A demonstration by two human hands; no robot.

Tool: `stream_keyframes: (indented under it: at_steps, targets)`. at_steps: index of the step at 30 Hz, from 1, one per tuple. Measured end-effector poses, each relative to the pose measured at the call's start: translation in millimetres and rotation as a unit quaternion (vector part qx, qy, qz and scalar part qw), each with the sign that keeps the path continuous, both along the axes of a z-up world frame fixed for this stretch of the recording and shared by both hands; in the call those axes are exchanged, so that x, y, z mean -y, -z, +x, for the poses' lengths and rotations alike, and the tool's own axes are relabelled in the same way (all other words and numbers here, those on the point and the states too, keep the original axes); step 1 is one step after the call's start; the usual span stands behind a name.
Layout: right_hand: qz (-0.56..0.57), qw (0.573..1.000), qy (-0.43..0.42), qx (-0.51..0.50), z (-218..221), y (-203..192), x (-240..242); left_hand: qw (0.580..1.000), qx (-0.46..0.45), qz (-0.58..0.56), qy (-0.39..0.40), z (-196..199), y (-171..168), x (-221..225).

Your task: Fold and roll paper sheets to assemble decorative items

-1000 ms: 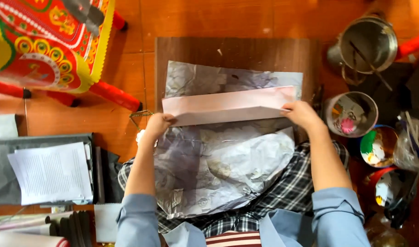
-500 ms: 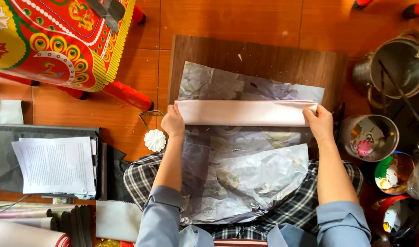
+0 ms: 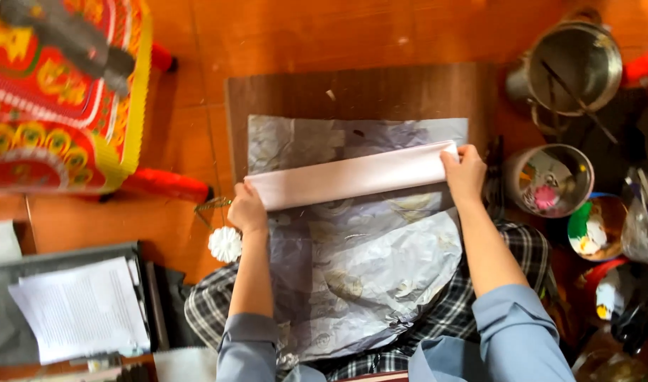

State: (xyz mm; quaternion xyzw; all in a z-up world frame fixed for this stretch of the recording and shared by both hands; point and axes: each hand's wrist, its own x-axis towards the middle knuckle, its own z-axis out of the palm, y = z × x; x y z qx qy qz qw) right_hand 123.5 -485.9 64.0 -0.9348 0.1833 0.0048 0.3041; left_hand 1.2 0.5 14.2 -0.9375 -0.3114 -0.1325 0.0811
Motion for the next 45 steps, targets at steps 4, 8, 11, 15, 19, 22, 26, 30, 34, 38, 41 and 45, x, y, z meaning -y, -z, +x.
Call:
stream_keyframes:
  at_steps: [4,8,11,15,19,22,26,30,34,38,41,45]
  targets:
    - [0.028,0.999,0.021,0.01,-1.7,-14.8,-14.6,1.0,-0.002,-0.02,-0.009,-0.1,-0.2,-3.3]
    - [0.023,0.999,0.027,-0.012,-0.6,-18.6,-23.9,1.0,0.003,-0.006,-0.006,-2.1,5.0,-7.4]
    - [-0.009,1.0,0.011,-0.008,0.0,6.9,-16.0,1.0,0.011,-0.01,-0.002,-4.0,11.6,-10.1]
    - [-0.01,1.0,-0.001,0.009,-2.8,0.0,-19.4,1.0,0.016,-0.023,0.013,1.6,-13.4,-2.4]
    - [0.0,0.999,-0.023,0.022,-4.7,-29.7,-31.4,0.985,0.055,0.047,0.157,15.6,-6.3,7.4]
    - [-0.03,0.996,-0.067,0.04,-4.7,-27.9,-30.1,0.939,0.036,-0.046,0.339,21.9,-34.8,56.0]
    - [-0.067,0.991,-0.101,0.059,-4.2,-2.9,-17.5,0.885,0.003,-0.129,0.447,28.3,-73.6,109.8]
    - [-0.071,0.994,-0.069,0.055,-3.9,0.9,-13.0,0.886,-0.016,-0.129,0.445,28.6,-75.2,112.7]
    - [-0.101,0.984,-0.099,0.112,2.6,9.7,-2.9,0.882,-0.01,-0.119,0.456,31.0,-73.1,110.9]
    - [-0.17,0.955,-0.182,0.159,2.5,-13.8,-8.4,0.873,-0.021,-0.129,0.47,33.0,-65.5,107.2]
    - [-0.175,0.911,-0.274,0.256,6.7,-14.5,-21.7,0.873,-0.016,-0.126,0.471,33.8,-57.1,106.7]
    - [-0.168,0.887,-0.316,0.292,6.2,-5.4,-31.7,0.873,-0.015,-0.137,0.467,34.4,-52.7,107.2]
